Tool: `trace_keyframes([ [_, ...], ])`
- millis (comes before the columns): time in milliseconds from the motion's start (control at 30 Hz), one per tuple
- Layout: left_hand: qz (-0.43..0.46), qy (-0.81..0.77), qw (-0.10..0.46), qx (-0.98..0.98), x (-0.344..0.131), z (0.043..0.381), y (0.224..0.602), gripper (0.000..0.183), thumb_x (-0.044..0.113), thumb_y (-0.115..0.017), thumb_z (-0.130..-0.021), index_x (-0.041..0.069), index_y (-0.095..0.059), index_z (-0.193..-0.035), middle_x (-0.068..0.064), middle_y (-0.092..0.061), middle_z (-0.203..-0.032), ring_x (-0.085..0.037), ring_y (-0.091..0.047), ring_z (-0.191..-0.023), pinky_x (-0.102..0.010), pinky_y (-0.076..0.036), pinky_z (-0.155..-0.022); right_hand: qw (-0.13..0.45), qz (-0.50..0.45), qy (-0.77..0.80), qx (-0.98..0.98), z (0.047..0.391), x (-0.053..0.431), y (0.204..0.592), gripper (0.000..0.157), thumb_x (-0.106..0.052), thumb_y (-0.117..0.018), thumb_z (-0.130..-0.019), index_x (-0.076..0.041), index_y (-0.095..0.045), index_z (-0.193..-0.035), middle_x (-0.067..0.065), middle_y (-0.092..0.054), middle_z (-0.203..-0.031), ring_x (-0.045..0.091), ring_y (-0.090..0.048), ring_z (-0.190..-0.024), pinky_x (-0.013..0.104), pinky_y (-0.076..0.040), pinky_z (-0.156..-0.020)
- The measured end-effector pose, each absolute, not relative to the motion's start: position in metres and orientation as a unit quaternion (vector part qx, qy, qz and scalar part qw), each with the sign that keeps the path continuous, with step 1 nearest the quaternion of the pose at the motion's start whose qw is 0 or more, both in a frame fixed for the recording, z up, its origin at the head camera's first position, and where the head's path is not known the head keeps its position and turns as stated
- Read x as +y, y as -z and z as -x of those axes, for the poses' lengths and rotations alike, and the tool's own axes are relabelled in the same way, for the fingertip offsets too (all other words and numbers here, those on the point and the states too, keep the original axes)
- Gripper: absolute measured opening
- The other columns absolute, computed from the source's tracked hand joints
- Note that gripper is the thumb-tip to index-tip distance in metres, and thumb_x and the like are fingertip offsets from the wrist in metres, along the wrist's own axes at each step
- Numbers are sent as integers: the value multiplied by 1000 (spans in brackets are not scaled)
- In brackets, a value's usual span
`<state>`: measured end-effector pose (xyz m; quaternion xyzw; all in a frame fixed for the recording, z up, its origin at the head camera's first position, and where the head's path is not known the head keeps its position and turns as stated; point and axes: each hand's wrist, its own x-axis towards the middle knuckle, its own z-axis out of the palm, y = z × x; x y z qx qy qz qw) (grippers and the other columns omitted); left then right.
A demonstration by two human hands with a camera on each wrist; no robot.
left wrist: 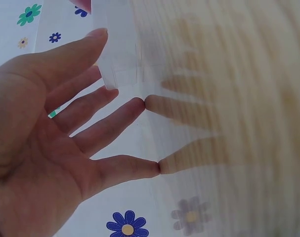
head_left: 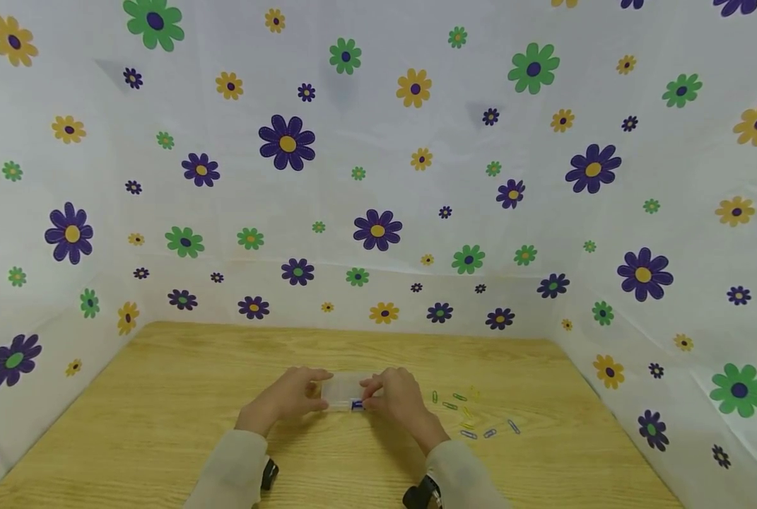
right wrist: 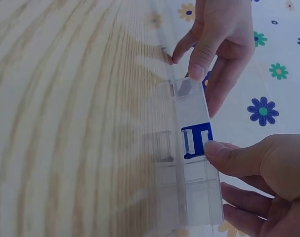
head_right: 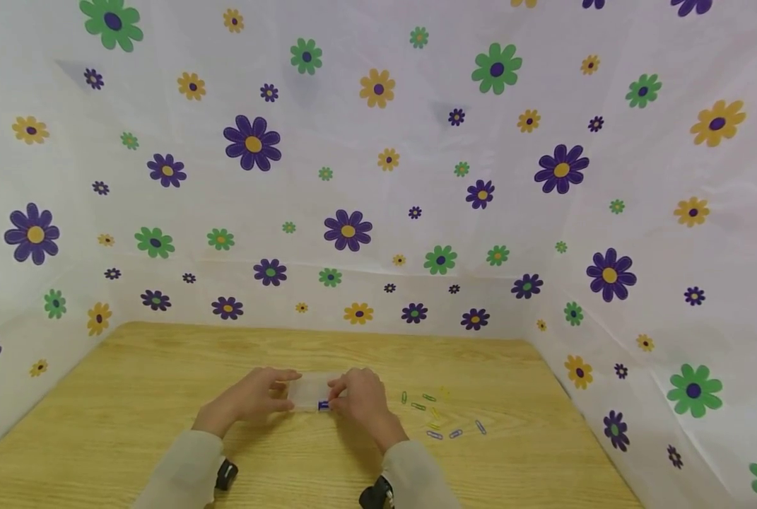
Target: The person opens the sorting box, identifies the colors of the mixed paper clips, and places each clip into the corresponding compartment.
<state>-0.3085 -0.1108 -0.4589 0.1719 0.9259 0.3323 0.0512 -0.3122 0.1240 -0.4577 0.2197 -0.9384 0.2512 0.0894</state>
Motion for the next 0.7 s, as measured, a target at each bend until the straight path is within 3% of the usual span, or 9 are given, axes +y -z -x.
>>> trace_keyframes([
  [200,-176,-339,50,923,-111,309,459,52,14,-78,-91,9,-63,-141,-17,-60,-146,-42,-62,-128,-57,-48,-109,105,-232,-224,-941,309,121,452,9,-6,-88,-78,-12,-83,-74,2,-81,-105,28,-76,-103,36,-62,-79],
  [433,-191,-346,47,917,-112,308,464,52,13,-78,-91,6,-63,-140,-18,-61,-145,-43,-62,-129,-57,-48,-110,102,-229,-215,-944,309,120,454,11,-8,-89,-77,-13,-82,-71,2,-81,-106,28,-76,-100,34,-60,-76],
  [700,-180,-343,56,920,-114,308,462,53,16,-78,-91,9,-63,-141,-17,-61,-146,-41,-61,-130,-57,-47,-111,92,-224,-215,-946,308,116,451,12,-5,-89,-77,-12,-81,-71,4,-81,-107,30,-77,-101,23,-51,-67],
])
